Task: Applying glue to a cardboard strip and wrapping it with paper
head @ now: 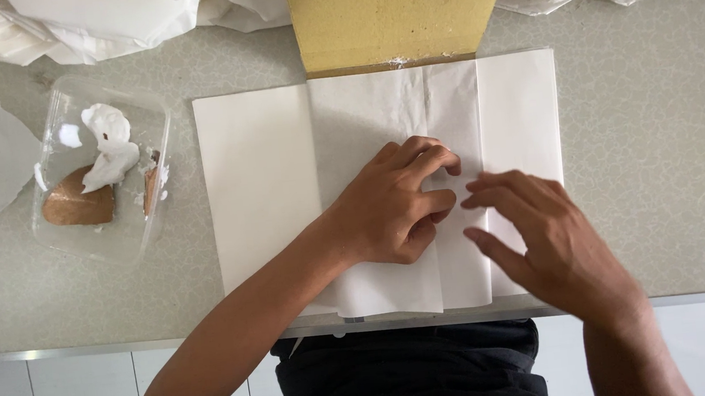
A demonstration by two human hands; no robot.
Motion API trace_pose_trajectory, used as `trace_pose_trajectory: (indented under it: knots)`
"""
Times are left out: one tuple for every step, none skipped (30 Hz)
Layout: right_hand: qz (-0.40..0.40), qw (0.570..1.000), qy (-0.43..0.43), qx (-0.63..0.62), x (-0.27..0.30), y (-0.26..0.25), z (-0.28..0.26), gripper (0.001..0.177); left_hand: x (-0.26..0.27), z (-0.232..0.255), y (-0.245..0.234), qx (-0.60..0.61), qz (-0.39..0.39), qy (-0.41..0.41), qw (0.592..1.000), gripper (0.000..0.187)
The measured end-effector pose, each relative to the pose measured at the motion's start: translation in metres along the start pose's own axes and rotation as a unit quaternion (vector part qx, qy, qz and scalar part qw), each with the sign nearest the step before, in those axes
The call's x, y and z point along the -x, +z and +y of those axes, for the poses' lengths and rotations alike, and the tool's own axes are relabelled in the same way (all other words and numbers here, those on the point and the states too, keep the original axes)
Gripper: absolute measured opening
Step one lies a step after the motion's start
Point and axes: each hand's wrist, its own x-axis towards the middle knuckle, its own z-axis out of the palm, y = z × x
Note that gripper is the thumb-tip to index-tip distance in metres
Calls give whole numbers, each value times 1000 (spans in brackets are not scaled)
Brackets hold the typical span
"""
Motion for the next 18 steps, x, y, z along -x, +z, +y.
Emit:
trace_pose_trajectory:
  knots:
    - [3,1000,-9,-10,-7,-5,0,25,0,0,0,-5,-12,-4,1000,9]
    - [5,1000,-19,-20,-13,-9,0,23,0,1,0,-10,-24,-8,1000,10]
    - [5,1000,-19,-19,-20,-12,3,23,1,0,1,-10,-24,-8,1000,10]
    - [7,1000,-19,2,-27,-15,6,22,1,0,2,-20,-8,3,1000,18]
    - [9,1000,-19,23,-34,-17,10,22,2,-1,3,-30,7,13,999,28]
    - [9,999,-20,23,-42,-19,11,22,1,1,1,-30,7,14,999,28]
    - [12,999,-14,37,-50,-21,13,22,1,2,-1,-22,16,9,1000,31]
    - [15,999,-7,51,-59,-23,15,22,0,4,-3,-14,25,4,1000,34]
    - [15,999,-6,52,-67,-21,19,22,-1,4,-7,-13,25,5,1000,34]
    - [28,999,-16,40,-76,-19,23,21,-1,4,-11,29,60,-19,998,24]
    - [42,998,-26,29,-85,-17,27,21,-1,5,-15,72,96,-43,992,13]
    - [42,998,-27,30,-91,-12,33,21,-1,3,-23,71,96,-42,992,13]
    - [66,996,-49,30,-98,-7,39,18,-1,2,-31,52,106,-56,992,15]
    - [88,993,-72,29,-105,-1,44,16,-1,0,-38,32,114,-70,990,18]
    - [87,993,-73,28,-110,3,49,16,2,-3,-39,32,115,-71,990,18]
    - [121,989,-84,23,-114,8,53,10,6,-6,-41,-5,99,-89,991,19]
    - [155,983,-95,17,-119,13,57,8,9,-10,-42,-42,83,-107,990,21]
    - [155,983,-97,16,-120,19,62,8,11,-11,-40,-44,84,-107,990,21]
